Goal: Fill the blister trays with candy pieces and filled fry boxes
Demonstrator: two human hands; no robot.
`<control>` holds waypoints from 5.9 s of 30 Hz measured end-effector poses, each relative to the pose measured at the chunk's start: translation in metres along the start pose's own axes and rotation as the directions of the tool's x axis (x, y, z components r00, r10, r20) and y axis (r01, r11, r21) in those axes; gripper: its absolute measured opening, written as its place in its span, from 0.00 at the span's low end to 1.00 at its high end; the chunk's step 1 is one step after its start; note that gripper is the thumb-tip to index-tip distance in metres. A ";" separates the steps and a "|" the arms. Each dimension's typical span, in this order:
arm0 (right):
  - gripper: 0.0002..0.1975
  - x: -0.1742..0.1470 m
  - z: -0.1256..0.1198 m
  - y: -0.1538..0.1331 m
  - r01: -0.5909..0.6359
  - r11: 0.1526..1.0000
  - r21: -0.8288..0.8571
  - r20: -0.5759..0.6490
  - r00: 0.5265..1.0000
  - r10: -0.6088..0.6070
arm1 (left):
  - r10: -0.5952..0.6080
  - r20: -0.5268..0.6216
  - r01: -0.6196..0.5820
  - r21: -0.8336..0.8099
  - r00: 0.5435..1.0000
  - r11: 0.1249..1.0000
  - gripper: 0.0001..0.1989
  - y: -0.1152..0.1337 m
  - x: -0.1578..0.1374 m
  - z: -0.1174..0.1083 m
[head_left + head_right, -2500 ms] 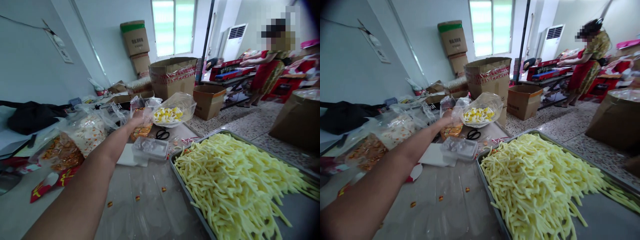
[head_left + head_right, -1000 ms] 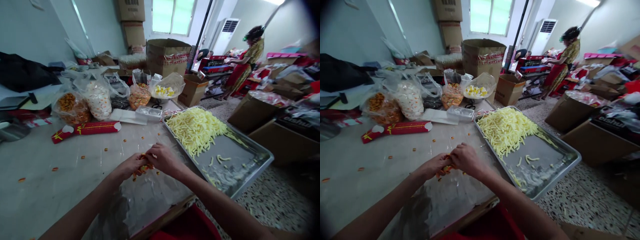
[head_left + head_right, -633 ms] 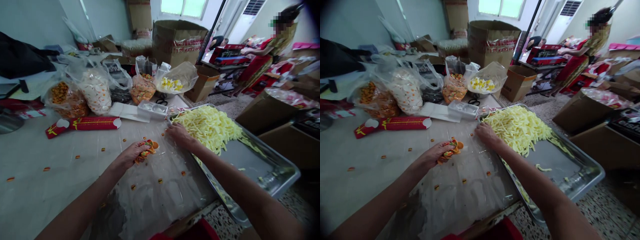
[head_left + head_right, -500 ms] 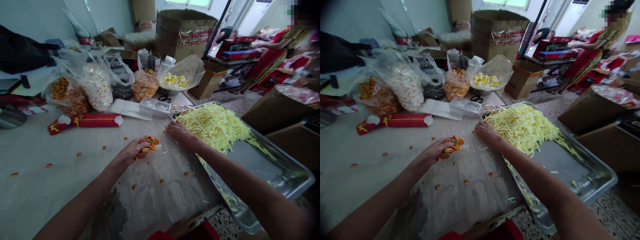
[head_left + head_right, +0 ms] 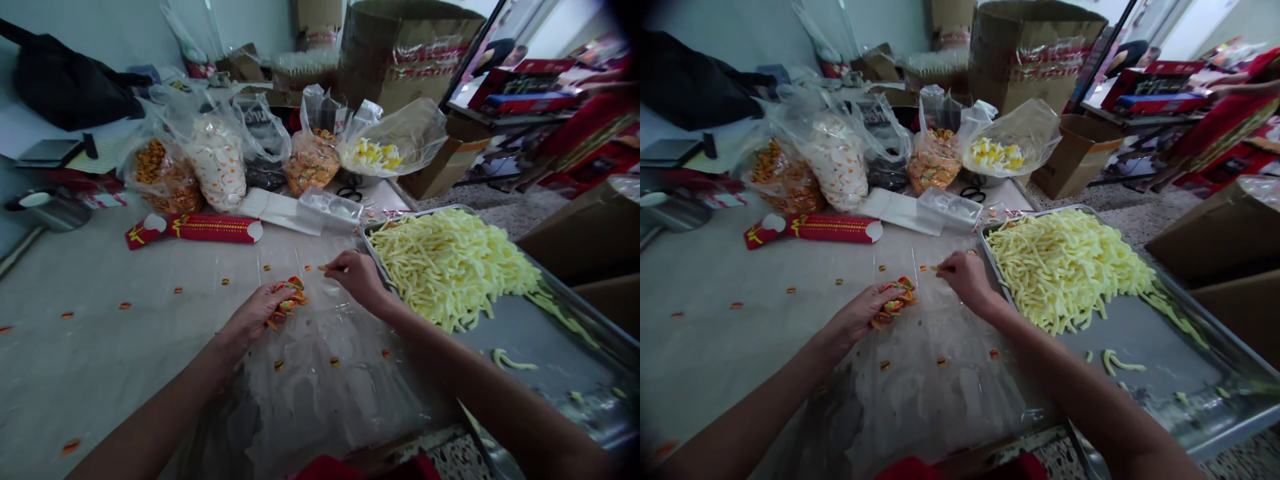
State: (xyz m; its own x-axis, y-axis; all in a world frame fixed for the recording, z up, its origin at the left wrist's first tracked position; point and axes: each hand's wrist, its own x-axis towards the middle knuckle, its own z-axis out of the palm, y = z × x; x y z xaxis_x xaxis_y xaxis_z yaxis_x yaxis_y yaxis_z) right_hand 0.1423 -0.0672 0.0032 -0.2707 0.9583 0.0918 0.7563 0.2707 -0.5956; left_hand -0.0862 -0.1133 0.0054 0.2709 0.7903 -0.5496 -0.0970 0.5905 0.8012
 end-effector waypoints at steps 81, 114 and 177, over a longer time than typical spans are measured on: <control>0.11 0.103 0.178 -0.191 0.824 0.503 -0.260 0.436 0.565 -0.700 | 0.090 -0.733 -0.459 -0.320 0.674 0.829 0.18 -0.039 -0.130 -0.177; 0.09 0.133 0.228 -0.274 0.983 0.131 -0.126 0.564 0.180 -0.806 | 0.091 -0.792 -0.632 -0.405 0.604 0.661 0.10 -0.032 -0.154 -0.237; 0.20 0.078 0.325 -0.420 -0.257 0.502 0.826 0.561 0.469 -0.682 | 0.384 -0.790 -0.829 -0.262 0.478 0.495 0.28 -0.056 -0.247 -0.340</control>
State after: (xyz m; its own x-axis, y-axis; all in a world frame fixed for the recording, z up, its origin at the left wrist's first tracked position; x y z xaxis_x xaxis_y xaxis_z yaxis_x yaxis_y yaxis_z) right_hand -0.3902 -0.1356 0.0016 -0.9770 0.2131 0.0015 -0.0422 -0.1864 -0.9816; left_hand -0.4729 -0.2859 0.0154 -0.6638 0.7343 -0.1419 -0.5230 -0.3202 0.7899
